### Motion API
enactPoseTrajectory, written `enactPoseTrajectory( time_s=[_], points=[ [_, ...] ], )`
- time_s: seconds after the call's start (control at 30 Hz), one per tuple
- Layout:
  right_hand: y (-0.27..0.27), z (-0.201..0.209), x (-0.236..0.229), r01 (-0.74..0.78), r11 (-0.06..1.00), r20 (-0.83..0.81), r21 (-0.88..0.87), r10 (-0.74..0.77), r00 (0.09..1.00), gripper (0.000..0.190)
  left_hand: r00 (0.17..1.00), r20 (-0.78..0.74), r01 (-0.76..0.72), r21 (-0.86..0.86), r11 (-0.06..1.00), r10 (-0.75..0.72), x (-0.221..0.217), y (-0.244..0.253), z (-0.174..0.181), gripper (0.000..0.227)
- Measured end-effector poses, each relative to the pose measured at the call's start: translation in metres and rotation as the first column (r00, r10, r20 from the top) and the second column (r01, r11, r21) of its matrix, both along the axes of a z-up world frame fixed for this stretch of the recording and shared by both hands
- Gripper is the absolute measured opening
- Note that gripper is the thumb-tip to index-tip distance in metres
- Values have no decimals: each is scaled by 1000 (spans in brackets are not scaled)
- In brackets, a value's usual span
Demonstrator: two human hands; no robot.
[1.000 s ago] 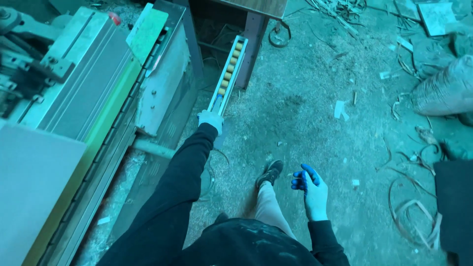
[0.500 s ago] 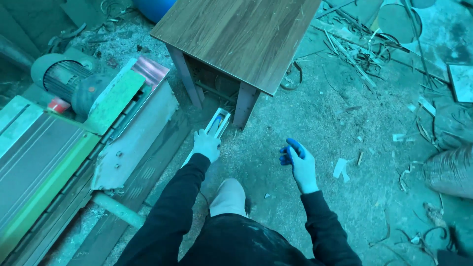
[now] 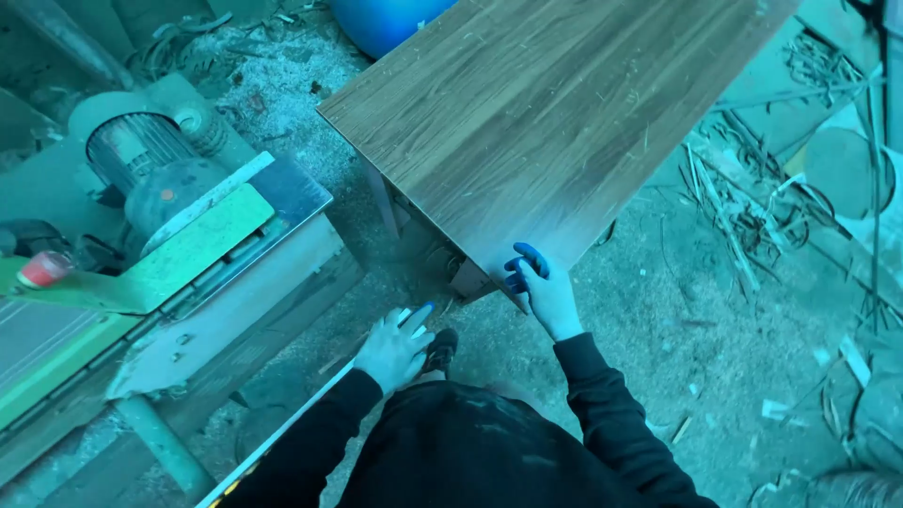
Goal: Feeding wooden boards into an edge banding machine and retrieving them from the output side for stacking.
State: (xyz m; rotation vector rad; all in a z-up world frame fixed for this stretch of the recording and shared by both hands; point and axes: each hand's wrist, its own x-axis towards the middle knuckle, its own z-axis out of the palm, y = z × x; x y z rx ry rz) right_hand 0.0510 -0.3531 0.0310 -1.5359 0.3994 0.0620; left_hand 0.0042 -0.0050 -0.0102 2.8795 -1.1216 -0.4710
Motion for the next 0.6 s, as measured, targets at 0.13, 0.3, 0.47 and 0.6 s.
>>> enactPoseTrajectory(
  time_s=[0.13,0.3,0.47,0.6],
  points=[
    [-23,7,76,-128,988,52,-92,133,990,44,999,33,-36,-172,984,42,16,-21,-25,67],
    [-13,21,179,-371,874,64,-315,409,910,49,952,-75,-306,-162,938,298,35,-45,-35,93],
    [7,-1,263,-481,431,-11,-763,736,677,77,643,100,-728,-226,647,759,21,-28,-87,83],
    [-26,-12,290,-262,162,-14,-952,828,561,83,395,-97,-910,96,404,914,-9,-1,-53,92]
  ],
)
